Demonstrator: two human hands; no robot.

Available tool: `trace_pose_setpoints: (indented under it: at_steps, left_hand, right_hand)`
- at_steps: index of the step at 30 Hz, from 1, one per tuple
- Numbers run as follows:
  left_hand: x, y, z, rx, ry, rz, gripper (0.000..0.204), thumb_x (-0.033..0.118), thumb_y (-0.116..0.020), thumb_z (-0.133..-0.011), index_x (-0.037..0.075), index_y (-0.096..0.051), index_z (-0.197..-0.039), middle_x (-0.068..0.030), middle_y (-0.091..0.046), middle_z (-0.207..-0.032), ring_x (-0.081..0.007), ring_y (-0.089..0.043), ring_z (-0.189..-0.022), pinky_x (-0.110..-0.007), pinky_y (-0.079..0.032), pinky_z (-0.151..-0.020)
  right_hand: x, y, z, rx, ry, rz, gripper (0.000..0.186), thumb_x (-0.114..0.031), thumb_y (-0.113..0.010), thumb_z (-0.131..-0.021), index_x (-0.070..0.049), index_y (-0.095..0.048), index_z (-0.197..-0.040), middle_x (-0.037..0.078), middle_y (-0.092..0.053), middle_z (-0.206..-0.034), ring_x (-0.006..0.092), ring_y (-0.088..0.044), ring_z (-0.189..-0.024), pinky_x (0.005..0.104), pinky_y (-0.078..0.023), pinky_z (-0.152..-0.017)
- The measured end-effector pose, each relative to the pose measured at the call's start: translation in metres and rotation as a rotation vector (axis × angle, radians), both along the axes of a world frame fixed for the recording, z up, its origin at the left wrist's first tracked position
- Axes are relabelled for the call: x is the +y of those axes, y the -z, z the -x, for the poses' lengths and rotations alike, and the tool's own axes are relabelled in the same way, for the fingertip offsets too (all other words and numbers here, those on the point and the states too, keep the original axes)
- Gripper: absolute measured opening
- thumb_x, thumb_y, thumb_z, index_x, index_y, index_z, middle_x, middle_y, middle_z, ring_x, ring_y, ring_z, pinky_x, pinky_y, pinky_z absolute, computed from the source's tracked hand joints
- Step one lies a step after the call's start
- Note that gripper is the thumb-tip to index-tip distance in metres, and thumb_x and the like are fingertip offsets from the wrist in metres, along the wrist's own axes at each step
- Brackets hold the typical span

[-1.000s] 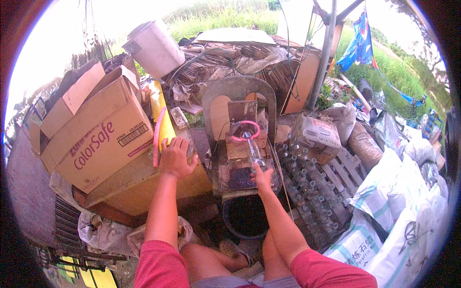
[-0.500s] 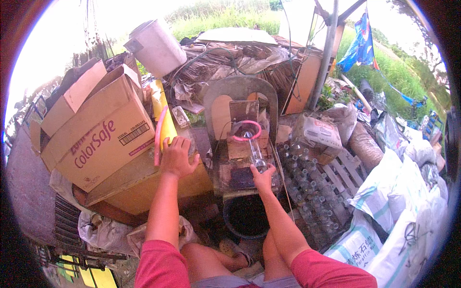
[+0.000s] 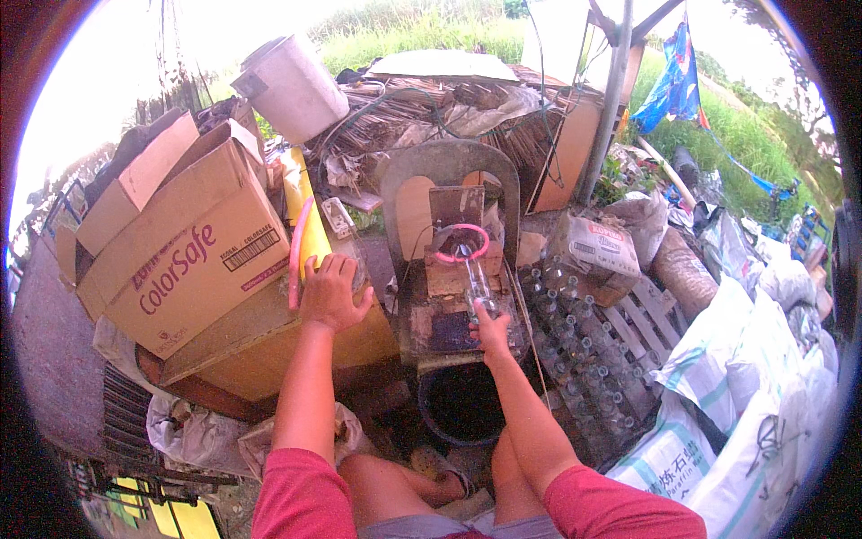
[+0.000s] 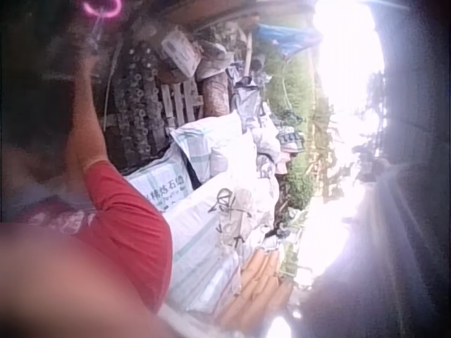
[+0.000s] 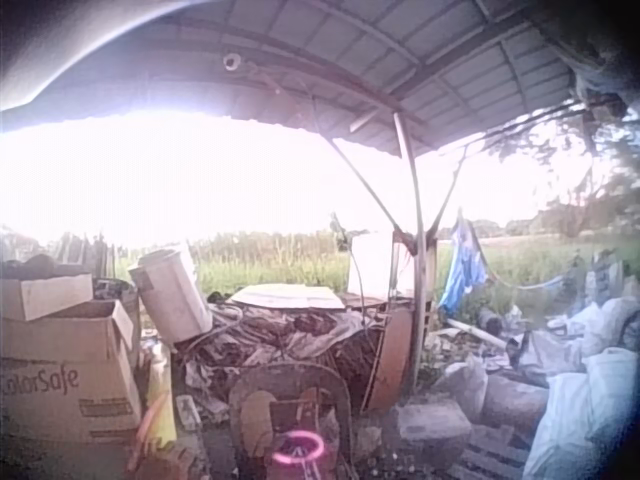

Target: The person repeatedly heats the neck of a clear glass bottle over a small flame using a handheld torch. They rotate the bottle to distribute heat, then place it on a nearby pallet with other bottles before picking it up again to continue heating.

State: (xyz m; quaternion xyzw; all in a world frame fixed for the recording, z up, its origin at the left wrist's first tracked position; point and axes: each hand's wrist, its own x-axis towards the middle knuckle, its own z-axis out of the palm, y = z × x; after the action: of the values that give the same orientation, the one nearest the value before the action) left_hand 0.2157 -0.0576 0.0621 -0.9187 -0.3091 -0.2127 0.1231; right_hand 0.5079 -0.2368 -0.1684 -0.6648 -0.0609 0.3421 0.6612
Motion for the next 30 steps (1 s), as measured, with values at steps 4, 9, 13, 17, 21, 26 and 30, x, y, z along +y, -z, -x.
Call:
trace_pose_setpoints:
  at_steps: [4, 9, 13, 17, 21, 26, 30]
  left_hand:
    - [0.000, -0.001, 0.000, -0.009, 0.007, 0.006, 0.059, 0.048, -0.083, -0.095, 0.006, -0.071, -0.136, -0.0152, -0.073, -0.137, -0.0343, -0.067, -0.140, -0.066, -0.038, -0.130]
    - [0.000, -0.001, 0.000, -0.002, 0.007, 0.010, 0.060, 0.048, -0.083, -0.095, 0.006, -0.071, -0.136, -0.0153, -0.073, -0.138, -0.0343, -0.067, -0.140, -0.066, -0.038, -0.131]
    - [0.000, 0.000, 0.000, -0.010, 0.002, -0.002, 0.060, 0.048, -0.083, -0.095, 0.006, -0.072, -0.136, -0.0153, -0.074, -0.138, -0.0345, -0.068, -0.140, -0.066, -0.038, -0.131]
    - [0.000, 0.000, 0.000, -0.014, 0.003, -0.001, 0.060, 0.049, -0.083, -0.095, 0.006, -0.072, -0.136, -0.0154, -0.074, -0.138, -0.0348, -0.068, -0.140, -0.066, -0.039, -0.130]
    - [0.001, 0.001, 0.001, -0.012, 0.007, -0.002, 0.060, 0.049, -0.083, -0.095, 0.006, -0.072, -0.136, -0.0160, -0.074, -0.138, -0.0350, -0.068, -0.140, -0.067, -0.039, -0.130]
    - [0.004, 0.005, 0.001, -0.038, 0.022, -0.051, 0.059, 0.048, -0.085, -0.092, 0.007, -0.072, -0.133, -0.0147, -0.074, -0.134, -0.0357, -0.068, -0.138, -0.067, -0.039, -0.129]
    - [0.005, 0.007, 0.001, -0.036, 0.011, -0.048, 0.059, 0.049, -0.086, -0.091, 0.009, -0.072, -0.132, -0.0131, -0.074, -0.134, -0.0348, -0.068, -0.139, -0.067, -0.039, -0.129]
  right_hand:
    - [0.013, 0.023, 0.004, -0.423, 0.099, 0.120, 0.103, -0.049, -0.095, -0.104, -0.007, -0.030, -0.171, 0.015, -0.079, -0.116, 0.0219, -0.076, -0.087, 0.0402, -0.055, -0.067]
    - [0.002, -0.002, -0.004, 0.215, 0.041, -0.039, 0.094, -0.057, -0.090, -0.106, -0.014, -0.033, -0.166, 0.013, -0.078, -0.117, 0.0213, -0.076, -0.087, 0.0400, -0.055, -0.067]
    - [-0.004, -0.014, -0.004, 0.378, 0.014, -0.045, 0.082, -0.068, -0.084, -0.107, -0.021, -0.039, -0.157, 0.011, -0.081, -0.114, 0.0191, -0.077, -0.086, 0.0396, -0.053, -0.069]
    - [0.004, 0.006, -0.008, -0.035, 0.023, 0.048, 0.086, -0.065, -0.086, -0.107, -0.017, -0.039, -0.161, 0.018, -0.078, -0.129, 0.0228, -0.078, -0.090, 0.0490, -0.058, -0.078]
    - [0.002, 0.021, -0.006, -0.434, 0.024, 0.208, 0.096, -0.064, -0.087, -0.106, -0.003, -0.040, -0.164, 0.030, -0.067, -0.157, 0.0439, -0.069, -0.131, 0.0534, -0.050, -0.113]
    - [0.002, 0.005, -0.004, -0.114, 0.008, 0.127, 0.100, -0.068, -0.084, -0.108, 0.000, -0.039, -0.166, 0.031, -0.070, -0.155, 0.0436, -0.079, -0.119, 0.0577, -0.059, -0.108]
    - [-0.005, -0.005, -0.012, 0.422, -0.050, -0.127, 0.092, -0.074, -0.078, -0.109, -0.011, -0.043, -0.167, 0.022, -0.082, -0.127, 0.0284, -0.081, -0.089, 0.0489, -0.059, -0.076]
